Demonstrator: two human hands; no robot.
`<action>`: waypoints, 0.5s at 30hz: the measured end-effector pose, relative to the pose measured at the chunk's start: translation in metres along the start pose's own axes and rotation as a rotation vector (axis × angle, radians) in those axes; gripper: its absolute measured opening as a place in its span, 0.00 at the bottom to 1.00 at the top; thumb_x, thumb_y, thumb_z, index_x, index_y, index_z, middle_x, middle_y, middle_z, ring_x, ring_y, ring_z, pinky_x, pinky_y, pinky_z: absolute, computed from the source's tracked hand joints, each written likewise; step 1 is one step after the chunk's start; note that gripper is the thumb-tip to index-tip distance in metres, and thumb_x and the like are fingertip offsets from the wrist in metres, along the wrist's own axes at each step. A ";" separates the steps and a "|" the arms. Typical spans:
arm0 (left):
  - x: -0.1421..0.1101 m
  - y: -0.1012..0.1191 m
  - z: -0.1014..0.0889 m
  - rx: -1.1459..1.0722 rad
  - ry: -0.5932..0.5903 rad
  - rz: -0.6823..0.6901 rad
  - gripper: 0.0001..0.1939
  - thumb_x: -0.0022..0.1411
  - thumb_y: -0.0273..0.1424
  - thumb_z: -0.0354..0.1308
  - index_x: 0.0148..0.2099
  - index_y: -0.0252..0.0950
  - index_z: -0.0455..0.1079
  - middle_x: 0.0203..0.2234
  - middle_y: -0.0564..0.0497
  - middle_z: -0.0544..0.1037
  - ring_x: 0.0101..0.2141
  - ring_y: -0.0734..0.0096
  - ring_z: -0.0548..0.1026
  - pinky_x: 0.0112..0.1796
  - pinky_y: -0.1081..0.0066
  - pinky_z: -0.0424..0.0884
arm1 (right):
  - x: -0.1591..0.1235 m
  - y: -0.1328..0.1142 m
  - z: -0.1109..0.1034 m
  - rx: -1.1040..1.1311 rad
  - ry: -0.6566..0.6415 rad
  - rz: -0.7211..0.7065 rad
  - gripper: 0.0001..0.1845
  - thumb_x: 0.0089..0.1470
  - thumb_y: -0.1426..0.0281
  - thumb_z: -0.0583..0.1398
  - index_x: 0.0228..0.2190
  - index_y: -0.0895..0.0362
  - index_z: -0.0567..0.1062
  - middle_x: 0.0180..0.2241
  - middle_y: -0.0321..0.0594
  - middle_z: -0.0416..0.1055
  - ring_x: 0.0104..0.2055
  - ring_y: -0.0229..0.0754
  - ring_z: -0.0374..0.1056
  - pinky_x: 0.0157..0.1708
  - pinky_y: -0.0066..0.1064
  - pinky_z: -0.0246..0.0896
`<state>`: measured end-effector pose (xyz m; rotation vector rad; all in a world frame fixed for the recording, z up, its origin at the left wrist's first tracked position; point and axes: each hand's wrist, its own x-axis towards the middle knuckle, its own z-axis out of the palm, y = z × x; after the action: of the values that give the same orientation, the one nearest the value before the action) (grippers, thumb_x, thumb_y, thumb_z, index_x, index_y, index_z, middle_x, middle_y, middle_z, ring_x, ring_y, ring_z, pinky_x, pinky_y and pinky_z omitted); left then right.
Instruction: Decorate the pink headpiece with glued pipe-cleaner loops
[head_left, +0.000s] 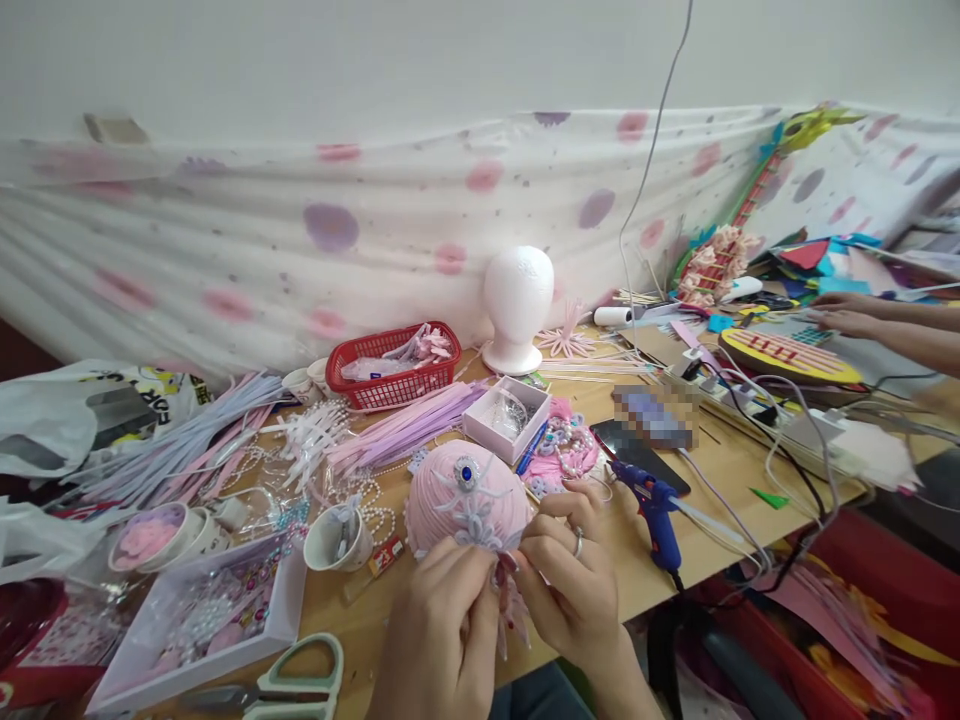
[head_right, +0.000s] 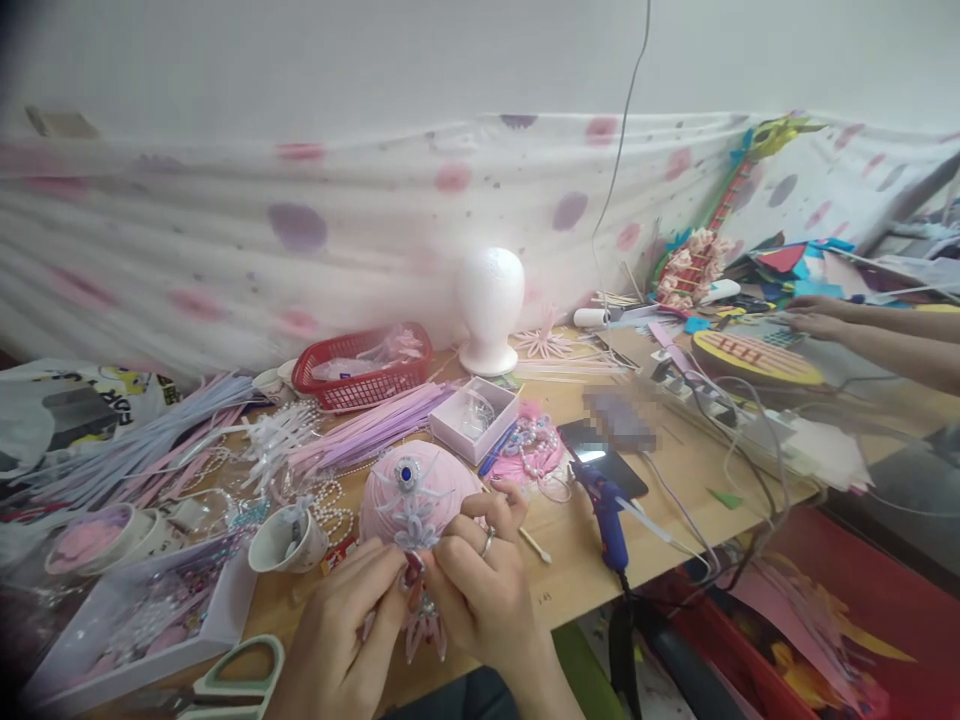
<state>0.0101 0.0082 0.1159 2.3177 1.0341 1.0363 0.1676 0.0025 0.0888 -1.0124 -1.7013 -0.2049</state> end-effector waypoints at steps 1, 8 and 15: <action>0.000 0.000 0.001 0.014 -0.004 0.006 0.16 0.69 0.23 0.46 0.29 0.41 0.64 0.23 0.52 0.75 0.28 0.66 0.75 0.28 0.69 0.66 | 0.000 0.001 -0.001 -0.019 0.000 0.000 0.13 0.57 0.81 0.55 0.27 0.53 0.62 0.22 0.32 0.63 0.33 0.43 0.60 0.43 0.42 0.51; 0.002 -0.007 0.007 0.111 0.011 0.027 0.15 0.73 0.25 0.46 0.31 0.39 0.65 0.23 0.54 0.72 0.28 0.69 0.72 0.29 0.72 0.64 | 0.001 0.008 -0.012 -0.115 0.049 0.011 0.13 0.59 0.79 0.56 0.27 0.51 0.61 0.20 0.30 0.64 0.31 0.43 0.60 0.48 0.46 0.50; 0.002 -0.004 0.003 0.131 -0.008 0.050 0.16 0.72 0.24 0.47 0.30 0.38 0.64 0.23 0.54 0.70 0.28 0.70 0.70 0.30 0.72 0.63 | -0.001 0.012 -0.015 -0.127 0.117 0.052 0.13 0.65 0.74 0.53 0.27 0.51 0.63 0.21 0.32 0.66 0.29 0.43 0.60 0.43 0.43 0.51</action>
<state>0.0114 0.0122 0.1131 2.4616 1.0765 1.0048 0.1874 0.0005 0.0893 -1.1146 -1.5696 -0.3356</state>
